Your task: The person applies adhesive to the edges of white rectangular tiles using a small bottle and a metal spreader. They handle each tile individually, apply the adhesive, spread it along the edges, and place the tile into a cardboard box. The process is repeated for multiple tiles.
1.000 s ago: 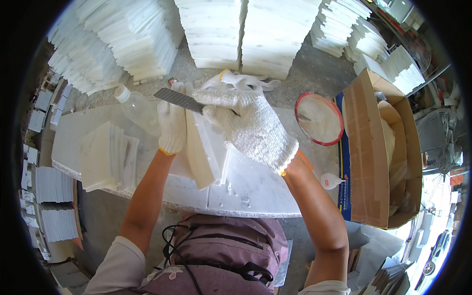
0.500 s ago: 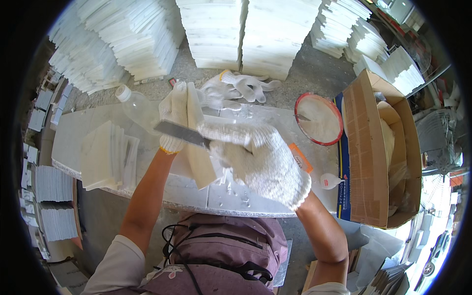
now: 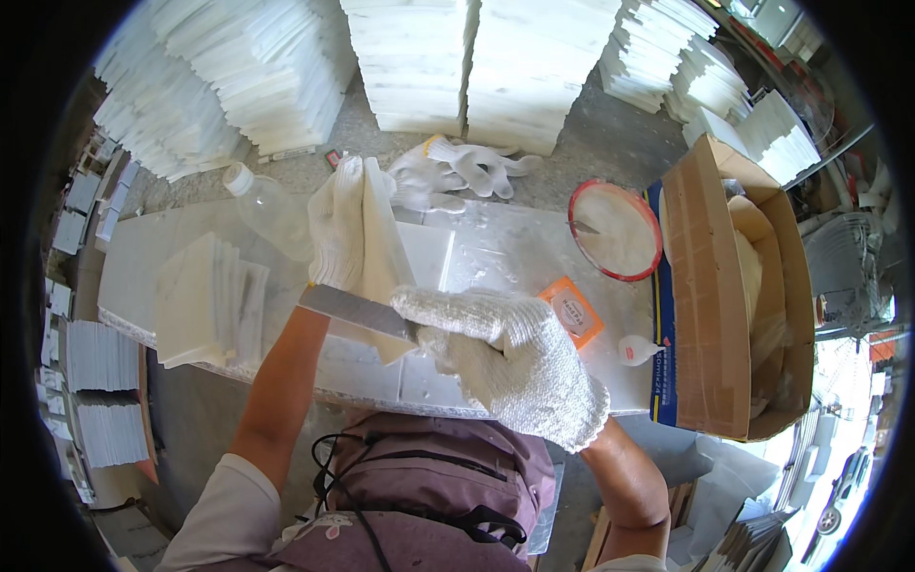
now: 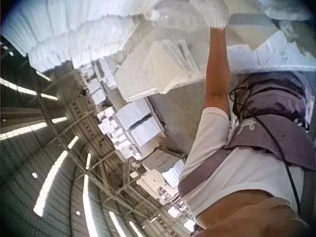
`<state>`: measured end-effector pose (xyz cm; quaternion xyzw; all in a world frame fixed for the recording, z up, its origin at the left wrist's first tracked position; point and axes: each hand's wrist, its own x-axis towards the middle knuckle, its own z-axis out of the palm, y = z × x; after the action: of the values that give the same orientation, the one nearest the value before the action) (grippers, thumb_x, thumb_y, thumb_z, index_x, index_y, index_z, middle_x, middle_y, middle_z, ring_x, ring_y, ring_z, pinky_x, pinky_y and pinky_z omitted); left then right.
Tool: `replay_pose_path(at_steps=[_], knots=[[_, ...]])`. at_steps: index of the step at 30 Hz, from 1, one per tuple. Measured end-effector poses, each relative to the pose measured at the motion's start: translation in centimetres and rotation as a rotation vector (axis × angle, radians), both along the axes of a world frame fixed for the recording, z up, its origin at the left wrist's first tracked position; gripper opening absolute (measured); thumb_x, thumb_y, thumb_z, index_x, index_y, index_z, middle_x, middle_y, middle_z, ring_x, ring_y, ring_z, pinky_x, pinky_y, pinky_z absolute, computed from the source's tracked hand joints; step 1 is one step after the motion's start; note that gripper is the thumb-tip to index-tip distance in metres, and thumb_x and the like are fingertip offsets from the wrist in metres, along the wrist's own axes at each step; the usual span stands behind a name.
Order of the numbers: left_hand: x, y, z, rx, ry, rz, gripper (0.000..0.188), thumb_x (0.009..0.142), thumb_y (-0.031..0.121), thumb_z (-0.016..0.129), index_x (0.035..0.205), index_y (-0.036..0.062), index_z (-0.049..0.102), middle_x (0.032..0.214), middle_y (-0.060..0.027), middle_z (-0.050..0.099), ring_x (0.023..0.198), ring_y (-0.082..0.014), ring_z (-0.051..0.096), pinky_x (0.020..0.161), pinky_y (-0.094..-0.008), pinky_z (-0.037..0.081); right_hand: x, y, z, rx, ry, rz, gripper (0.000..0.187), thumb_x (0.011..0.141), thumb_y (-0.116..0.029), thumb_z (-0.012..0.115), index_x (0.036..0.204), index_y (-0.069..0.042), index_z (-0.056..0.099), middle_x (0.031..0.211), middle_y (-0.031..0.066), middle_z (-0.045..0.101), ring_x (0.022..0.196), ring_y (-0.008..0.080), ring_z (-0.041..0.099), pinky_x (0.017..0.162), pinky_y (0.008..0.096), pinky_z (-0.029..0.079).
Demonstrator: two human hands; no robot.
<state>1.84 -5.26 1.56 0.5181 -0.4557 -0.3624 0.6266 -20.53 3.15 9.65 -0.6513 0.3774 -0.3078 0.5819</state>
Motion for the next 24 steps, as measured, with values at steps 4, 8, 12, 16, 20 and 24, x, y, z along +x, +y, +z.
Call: replay_pose_path(at_steps=[4,8,12,16,20,24], knots=[[0.2,-0.4,-0.4,-0.093,-0.044,-0.003,0.036,0.101,0.029,0.055,0.094,-0.0048,0.063,0.085,0.0028,0.059,0.082,-0.0051,0.047,0.074,-0.0247,0.044,0.2,-0.3,0.8,0.103,-0.021,-0.058,0.035,0.094,0.003,0.055,0.124,-0.008,0.068,0.086,0.0022,0.07,0.064,0.0041,0.059,0.052,0.0212,0.048],[-0.2,0.0,-0.1,-0.056,0.075,0.015,0.035,0.101,0.029,0.056,0.094,-0.0043,0.064,0.085,0.0032,0.059,0.082,-0.0047,0.047,0.074,-0.0241,0.044,0.3,-0.2,0.2,0.045,-0.014,-0.115,0.034,0.095,0.002,0.052,0.125,-0.004,0.066,0.082,0.0024,0.066,0.06,0.0032,0.054,0.048,0.0197,0.044],[0.1,-0.2,-0.3,-0.038,0.05,0.009,0.035,0.1,0.03,0.057,0.097,-0.0042,0.065,0.086,0.0032,0.06,0.083,-0.0044,0.048,0.074,-0.0238,0.045,0.3,0.4,0.2,0.007,-0.016,-0.105,0.034,0.096,0.002,0.049,0.126,0.0,0.064,0.076,0.0022,0.062,0.055,0.0019,0.05,0.046,0.0181,0.04],[-0.1,0.0,0.1,-0.046,0.08,-0.024,0.035,0.101,0.03,0.057,0.096,-0.0043,0.064,0.086,0.0034,0.059,0.083,-0.0043,0.047,0.074,-0.0232,0.044,0.2,0.1,0.5,0.081,0.022,-0.102,0.039,0.096,0.004,0.045,0.129,-0.005,0.064,0.081,0.0002,0.064,0.061,0.0022,0.053,0.052,0.0196,0.045],[-0.4,-0.2,0.0,-0.04,0.062,0.005,0.034,0.101,0.029,0.056,0.093,-0.0038,0.063,0.086,0.0043,0.058,0.082,-0.004,0.046,0.074,-0.0229,0.044,0.1,1.5,0.6,0.079,-0.001,-0.108,0.037,0.097,0.002,0.045,0.128,-0.004,0.064,0.079,0.0001,0.063,0.062,0.002,0.052,0.052,0.02,0.044],[0.5,-0.5,-0.8,-0.046,0.029,-0.052,0.035,0.102,0.028,0.055,0.1,-0.0052,0.065,0.091,0.0016,0.063,0.084,-0.0054,0.049,0.077,-0.0235,0.045,-0.4,1.3,-1.0,0.132,-0.157,-0.152,0.036,0.098,-0.009,0.055,0.133,-0.002,0.059,0.077,0.0017,0.063,0.058,0.0031,0.052,0.048,0.0198,0.042]])
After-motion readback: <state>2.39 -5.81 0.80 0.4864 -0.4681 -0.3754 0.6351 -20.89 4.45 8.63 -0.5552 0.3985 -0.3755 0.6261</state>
